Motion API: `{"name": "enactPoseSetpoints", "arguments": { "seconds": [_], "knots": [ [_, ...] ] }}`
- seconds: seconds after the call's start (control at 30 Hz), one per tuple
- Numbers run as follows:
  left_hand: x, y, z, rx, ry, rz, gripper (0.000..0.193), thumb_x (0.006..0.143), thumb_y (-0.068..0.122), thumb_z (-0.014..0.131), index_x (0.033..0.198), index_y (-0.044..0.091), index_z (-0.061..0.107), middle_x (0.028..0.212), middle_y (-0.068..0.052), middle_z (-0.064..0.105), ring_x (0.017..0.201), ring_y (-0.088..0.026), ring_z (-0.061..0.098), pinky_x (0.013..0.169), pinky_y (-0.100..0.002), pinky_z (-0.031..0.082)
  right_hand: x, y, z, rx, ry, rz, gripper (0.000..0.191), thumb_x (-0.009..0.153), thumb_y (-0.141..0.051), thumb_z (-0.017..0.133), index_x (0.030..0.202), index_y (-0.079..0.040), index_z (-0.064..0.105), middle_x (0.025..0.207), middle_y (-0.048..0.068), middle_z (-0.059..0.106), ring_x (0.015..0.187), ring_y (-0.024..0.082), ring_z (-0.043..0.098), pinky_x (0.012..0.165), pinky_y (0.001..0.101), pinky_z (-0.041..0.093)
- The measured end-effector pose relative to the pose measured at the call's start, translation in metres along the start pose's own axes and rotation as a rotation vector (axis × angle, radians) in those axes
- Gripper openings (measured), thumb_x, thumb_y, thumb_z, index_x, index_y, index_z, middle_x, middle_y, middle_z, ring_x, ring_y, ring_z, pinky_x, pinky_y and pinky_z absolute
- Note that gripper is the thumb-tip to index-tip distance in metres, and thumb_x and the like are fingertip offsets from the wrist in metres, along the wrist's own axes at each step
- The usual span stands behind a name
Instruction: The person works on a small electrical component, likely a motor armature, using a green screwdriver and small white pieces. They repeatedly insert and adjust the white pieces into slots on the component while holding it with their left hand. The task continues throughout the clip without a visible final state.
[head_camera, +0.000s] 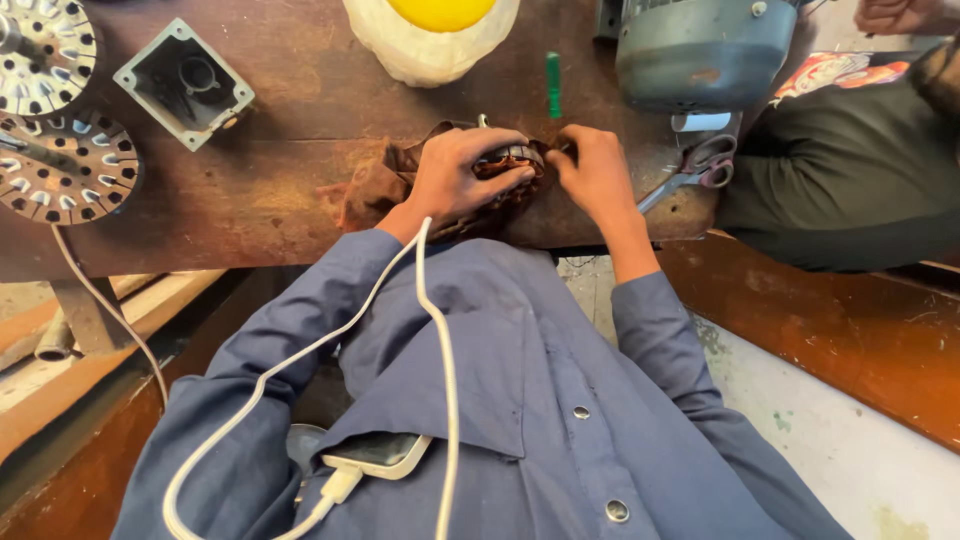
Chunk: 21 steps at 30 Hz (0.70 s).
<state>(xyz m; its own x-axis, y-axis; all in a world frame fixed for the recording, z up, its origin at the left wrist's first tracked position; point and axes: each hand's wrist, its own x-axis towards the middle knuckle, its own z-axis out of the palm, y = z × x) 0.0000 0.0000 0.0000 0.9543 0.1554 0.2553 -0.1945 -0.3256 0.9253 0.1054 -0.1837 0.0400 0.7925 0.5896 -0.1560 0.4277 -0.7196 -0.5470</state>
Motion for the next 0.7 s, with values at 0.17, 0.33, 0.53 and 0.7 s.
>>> {"name": "enactPoseSetpoints", "arguments": {
  "seconds": [0.17, 0.33, 0.53, 0.7],
  "knots": [
    [0.001, -0.004, 0.005, -0.081, -0.014, -0.019, 0.032, 0.088, 0.028, 0.085, 0.11, 0.008, 0.074, 0.101, -0.009, 0.075, 0.088, -0.026, 0.075, 0.078, -0.034, 0.059, -0.006, 0.001, -0.01, 0.72, 0.086, 0.238, 0.024, 0.106, -0.009, 0.059, 0.122, 0.0, 0.074, 0.11, 0.012, 0.078, 0.086, 0.01, 0.065, 0.073, 0.0262, 0.053],
    [0.003, -0.008, 0.013, -0.009, -0.016, -0.034, 0.03, 0.088, 0.029, 0.085, 0.106, 0.008, 0.074, 0.101, -0.008, 0.076, 0.088, -0.027, 0.075, 0.076, -0.034, 0.058, -0.032, 0.007, -0.009, 1.085, 0.118, 0.226, 0.03, 0.103, 0.002, 0.059, 0.132, 0.0, 0.063, 0.109, 0.016, 0.075, 0.083, 0.01, 0.065, 0.075, 0.0257, 0.054],
    [0.003, -0.004, 0.022, 0.04, -0.028, -0.134, 0.028, 0.084, 0.027, 0.083, 0.104, 0.009, 0.075, 0.097, -0.007, 0.076, 0.086, -0.028, 0.075, 0.074, -0.036, 0.057, -0.037, 0.004, 0.002, 0.996, 0.09, 0.196, 0.016, 0.103, 0.003, 0.06, 0.119, 0.001, 0.057, 0.112, 0.017, 0.077, 0.093, 0.014, 0.073, 0.083, 0.0277, 0.058],
    [0.001, -0.002, 0.024, 0.057, -0.021, -0.132, 0.028, 0.084, 0.028, 0.083, 0.102, 0.009, 0.075, 0.095, -0.007, 0.076, 0.085, -0.029, 0.074, 0.072, -0.037, 0.056, -0.039, 0.002, 0.013, 0.901, 0.152, 0.169, 0.009, 0.097, 0.004, 0.069, 0.106, 0.004, 0.07, 0.11, 0.01, 0.074, 0.093, 0.012, 0.068, 0.084, 0.027, 0.056]
  ]
}}
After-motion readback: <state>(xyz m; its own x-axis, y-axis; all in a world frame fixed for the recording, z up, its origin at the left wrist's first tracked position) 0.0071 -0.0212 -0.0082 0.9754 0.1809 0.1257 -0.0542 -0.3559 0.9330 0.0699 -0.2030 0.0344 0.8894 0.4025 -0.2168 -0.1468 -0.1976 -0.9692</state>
